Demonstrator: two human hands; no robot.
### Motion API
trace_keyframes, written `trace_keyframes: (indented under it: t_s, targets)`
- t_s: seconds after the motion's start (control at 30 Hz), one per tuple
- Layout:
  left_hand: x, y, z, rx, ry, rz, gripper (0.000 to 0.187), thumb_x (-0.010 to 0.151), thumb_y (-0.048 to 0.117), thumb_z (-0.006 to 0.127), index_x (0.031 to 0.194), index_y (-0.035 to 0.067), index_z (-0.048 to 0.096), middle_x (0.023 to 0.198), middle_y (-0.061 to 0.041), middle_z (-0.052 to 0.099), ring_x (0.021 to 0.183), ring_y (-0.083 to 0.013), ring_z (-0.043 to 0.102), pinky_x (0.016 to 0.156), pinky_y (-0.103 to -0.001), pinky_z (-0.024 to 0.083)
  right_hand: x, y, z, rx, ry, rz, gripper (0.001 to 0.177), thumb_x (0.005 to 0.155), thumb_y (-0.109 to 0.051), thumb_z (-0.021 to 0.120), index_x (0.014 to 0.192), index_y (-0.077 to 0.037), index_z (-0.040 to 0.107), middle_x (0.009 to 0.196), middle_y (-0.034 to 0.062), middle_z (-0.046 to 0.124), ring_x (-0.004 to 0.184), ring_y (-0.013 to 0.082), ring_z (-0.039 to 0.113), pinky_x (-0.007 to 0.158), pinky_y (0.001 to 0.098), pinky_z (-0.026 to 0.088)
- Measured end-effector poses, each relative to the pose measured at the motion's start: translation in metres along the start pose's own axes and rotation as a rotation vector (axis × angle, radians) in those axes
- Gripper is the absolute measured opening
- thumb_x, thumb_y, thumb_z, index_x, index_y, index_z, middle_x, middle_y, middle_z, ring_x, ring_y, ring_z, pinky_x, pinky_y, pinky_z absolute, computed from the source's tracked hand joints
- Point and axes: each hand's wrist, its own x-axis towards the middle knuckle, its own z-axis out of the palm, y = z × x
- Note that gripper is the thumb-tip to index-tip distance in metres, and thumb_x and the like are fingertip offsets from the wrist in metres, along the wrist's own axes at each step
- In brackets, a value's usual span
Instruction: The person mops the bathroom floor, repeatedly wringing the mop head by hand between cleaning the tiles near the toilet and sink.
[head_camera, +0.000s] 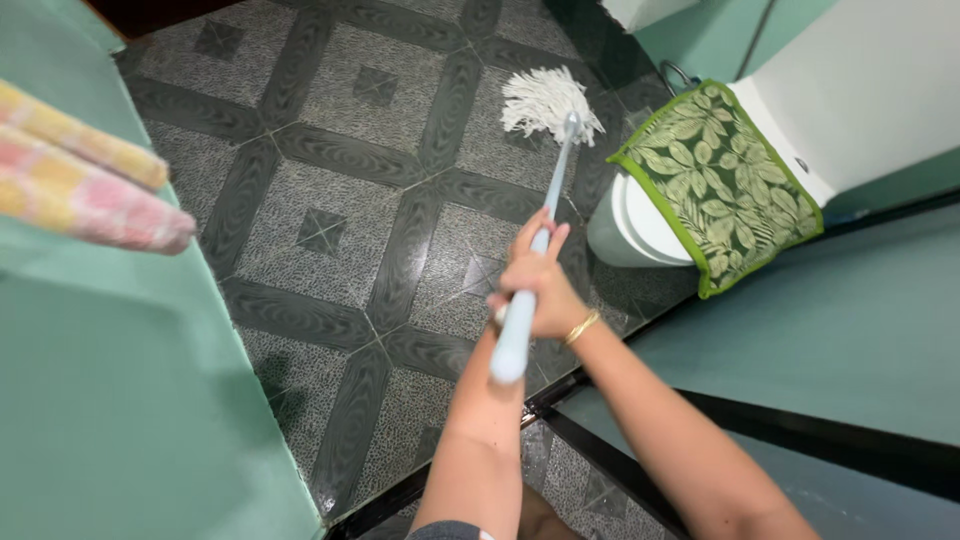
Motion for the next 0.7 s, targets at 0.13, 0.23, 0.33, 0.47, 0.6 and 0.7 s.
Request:
trace_keyframes:
  t_s: [0.13,0.23,0.33,0.47,0.6,0.7]
  targets:
    - [0.003,0.016,-0.044,0.198,0.140,0.209,0.027,0.089,0.002,0.080,0.107,0.005,0.061,0.094,-0.002,0.068,0.090,-0.0191,0.070,0.109,-0.047,0.055,0.015,-0.033,0.053,0.071,-0.021,-0.126,0.033,0.071,-0.022,0.078,0.061,-0.009,0.050,0.060,0.0060,0.051,0.059,0.0263,0.055,0.063,0.0414,0.046]
    - [0.016,0.051,-0.106,0.523,-0.015,0.153,0.020,0.080,0.002,0.081,0.079,0.004,0.061,0.081,-0.008,0.067,0.082,-0.0286,0.070,0.092,-0.042,0.058,0.039,-0.058,0.095,0.094,-0.041,-0.152,0.030,0.071,-0.024,0.080,0.065,-0.010,0.054,0.061,0.0056,0.052,0.060,0.0268,0.058,0.060,0.0412,0.045]
    - [0.008,0.103,-0.161,0.692,-0.051,0.081,0.017,0.078,0.004,0.083,0.080,0.004,0.066,0.086,-0.012,0.071,0.087,-0.0287,0.072,0.081,-0.039,0.057,0.063,-0.093,0.138,0.125,-0.088,-0.194,0.036,0.072,-0.028,0.083,0.065,-0.009,0.053,0.063,0.0065,0.053,0.061,0.0283,0.058,0.060,0.0424,0.044]
    - [-0.011,0.177,-0.218,0.733,0.081,0.187,0.019,0.076,0.006,0.085,0.083,0.004,0.067,0.085,-0.009,0.074,0.079,-0.0263,0.068,0.078,-0.038,0.054,0.086,-0.157,0.194,0.209,-0.120,-0.270,0.030,0.075,-0.028,0.080,0.069,-0.011,0.057,0.065,0.0046,0.055,0.064,0.0277,0.061,0.063,0.0416,0.046]
    - [-0.054,0.268,-0.267,0.963,0.149,0.104,0.017,0.077,0.006,0.085,0.086,0.006,0.071,0.088,-0.009,0.077,0.074,-0.0265,0.064,0.069,-0.036,0.053,0.097,-0.235,0.241,0.396,-0.199,-0.342,0.028,0.068,-0.027,0.078,0.067,-0.012,0.055,0.063,0.0048,0.055,0.063,0.0293,0.062,0.062,0.0429,0.048]
    - [-0.076,0.326,-0.288,1.033,0.238,0.167,0.017,0.081,0.006,0.084,0.090,0.004,0.069,0.088,-0.008,0.076,0.072,-0.0255,0.062,0.068,-0.038,0.051,0.103,-0.290,0.264,0.514,-0.250,-0.407,0.027,0.061,-0.024,0.076,0.067,-0.011,0.053,0.061,0.0057,0.054,0.061,0.0303,0.061,0.061,0.0435,0.048]
